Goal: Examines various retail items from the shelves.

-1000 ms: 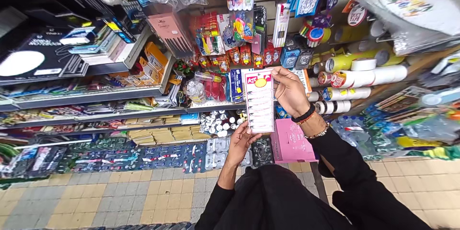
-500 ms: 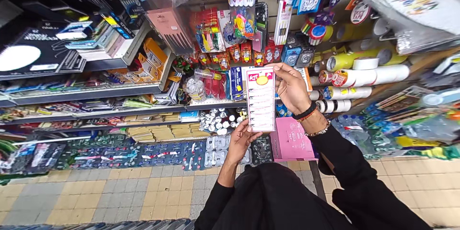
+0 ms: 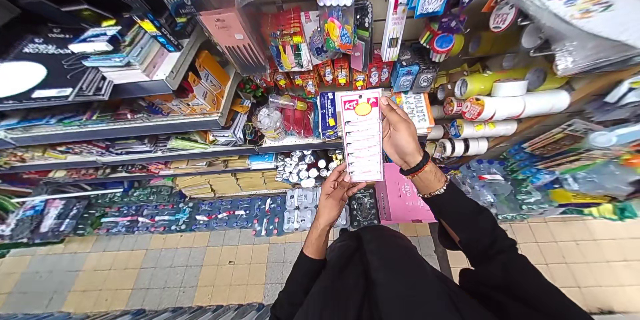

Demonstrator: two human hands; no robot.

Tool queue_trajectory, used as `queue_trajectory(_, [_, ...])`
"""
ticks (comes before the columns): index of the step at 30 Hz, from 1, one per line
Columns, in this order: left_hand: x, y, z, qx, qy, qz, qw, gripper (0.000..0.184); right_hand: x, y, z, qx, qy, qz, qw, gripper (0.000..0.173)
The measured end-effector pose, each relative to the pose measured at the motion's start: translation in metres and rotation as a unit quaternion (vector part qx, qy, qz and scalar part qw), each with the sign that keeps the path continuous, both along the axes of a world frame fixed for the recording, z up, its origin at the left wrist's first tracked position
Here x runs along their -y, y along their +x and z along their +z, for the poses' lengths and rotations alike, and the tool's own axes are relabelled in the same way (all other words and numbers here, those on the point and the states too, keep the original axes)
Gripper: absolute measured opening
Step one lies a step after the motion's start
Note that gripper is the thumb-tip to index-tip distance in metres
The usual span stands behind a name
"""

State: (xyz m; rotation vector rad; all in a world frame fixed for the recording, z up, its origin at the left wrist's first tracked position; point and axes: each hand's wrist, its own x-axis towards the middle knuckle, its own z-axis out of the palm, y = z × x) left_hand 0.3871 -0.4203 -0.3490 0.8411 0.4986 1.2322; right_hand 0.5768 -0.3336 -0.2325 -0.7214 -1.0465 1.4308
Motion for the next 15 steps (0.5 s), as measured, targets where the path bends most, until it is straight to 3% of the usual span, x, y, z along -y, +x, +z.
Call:
queue_trajectory(9, [-0.022,0.008,0.019,0.061,0.032,-0.014,0.998,0.054,0.01,-0.008,-0.032,-0.057,-0.027,0.016,0.998,0.052])
queue_trajectory(15, [-0.025,0.008,0.02,0.033,0.023,-0.012,0.999,0.048,0.015,-0.005,-0.043,-0.09,-0.045,0.052,0.994,0.057])
